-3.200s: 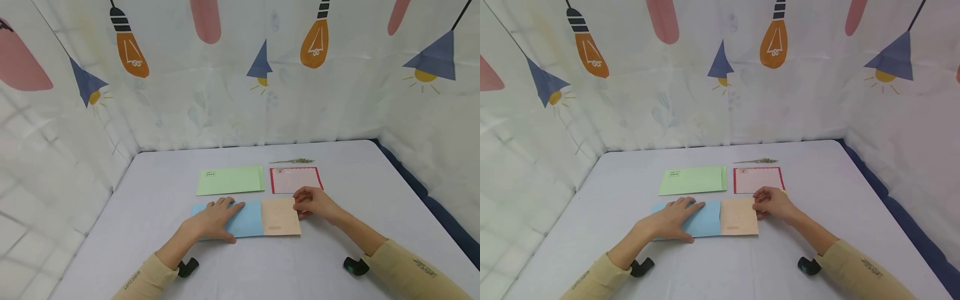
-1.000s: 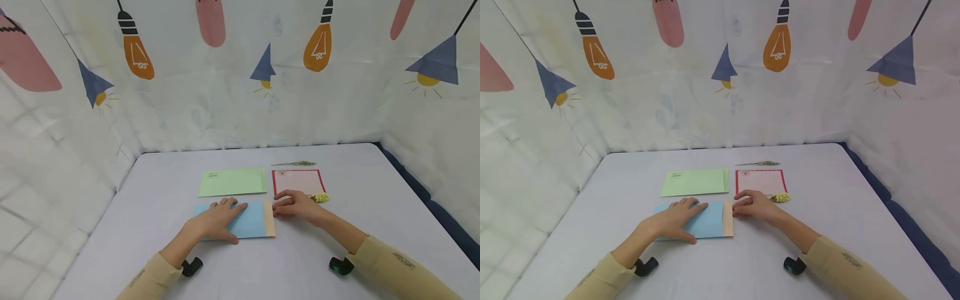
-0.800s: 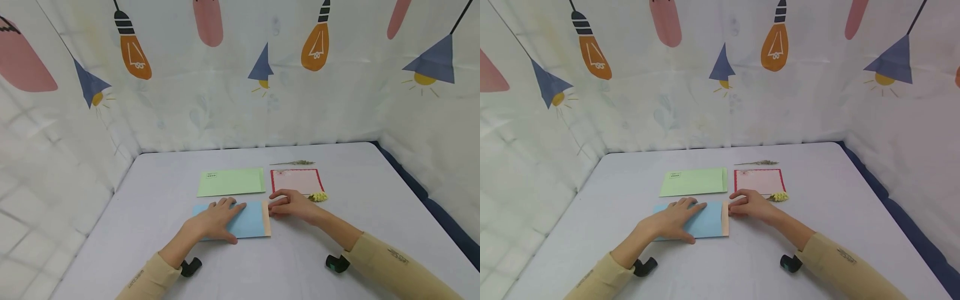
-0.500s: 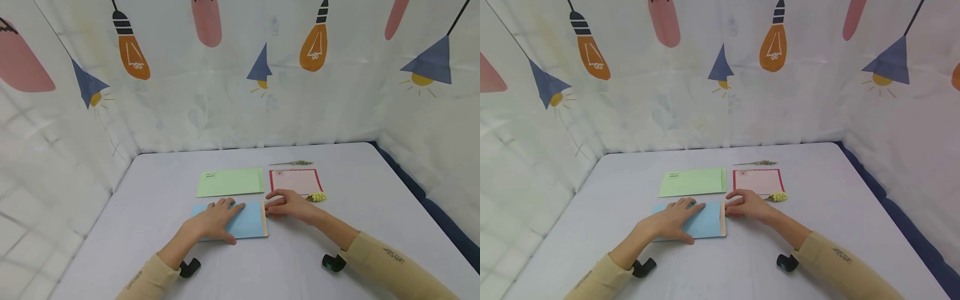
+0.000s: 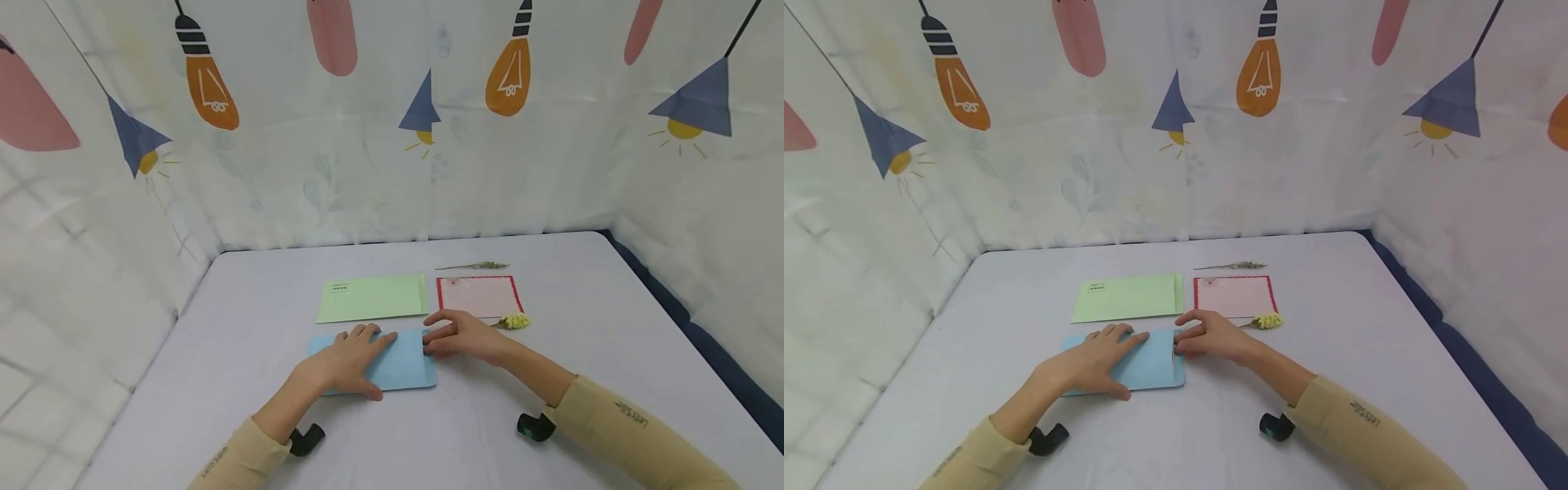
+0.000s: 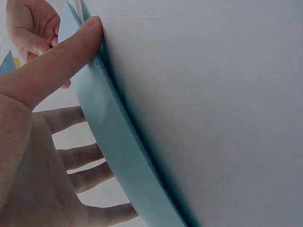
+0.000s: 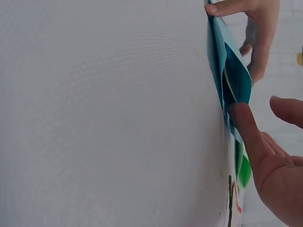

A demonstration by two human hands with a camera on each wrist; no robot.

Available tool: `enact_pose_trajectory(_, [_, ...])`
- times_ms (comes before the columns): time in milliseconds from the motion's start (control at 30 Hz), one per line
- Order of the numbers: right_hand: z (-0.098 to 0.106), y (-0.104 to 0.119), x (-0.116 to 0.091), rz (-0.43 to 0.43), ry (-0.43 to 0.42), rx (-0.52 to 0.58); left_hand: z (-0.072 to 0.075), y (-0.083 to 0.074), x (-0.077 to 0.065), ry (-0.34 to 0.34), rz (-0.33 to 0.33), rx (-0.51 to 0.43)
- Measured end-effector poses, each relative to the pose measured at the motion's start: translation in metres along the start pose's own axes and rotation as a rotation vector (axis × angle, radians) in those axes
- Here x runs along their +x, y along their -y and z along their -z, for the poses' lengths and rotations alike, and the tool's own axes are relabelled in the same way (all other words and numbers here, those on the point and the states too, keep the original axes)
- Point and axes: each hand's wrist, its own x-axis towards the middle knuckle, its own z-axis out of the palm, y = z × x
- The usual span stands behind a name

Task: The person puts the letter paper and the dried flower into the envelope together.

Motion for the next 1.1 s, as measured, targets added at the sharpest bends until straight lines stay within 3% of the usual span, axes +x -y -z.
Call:
enact_pose_trajectory(400, [0.002, -0.001, -0.004, 0.019, 0.048, -0.006, 0.003, 0.000, -0.005, -0.008, -0.002, 0.010])
enact_pose_trajectory(767, [0.028, -0.008, -0.023, 0.042, 0.031, -0.133, 0.002, -0.001, -0.005, -0.017, -0.017, -0.020])
enact_pose_trajectory(1100, [0.058, -0.006, -0.047, 0.010, -0.047, -0.250, 0.000, -0.001, -0.005, -0.027, -0.027, -0.012])
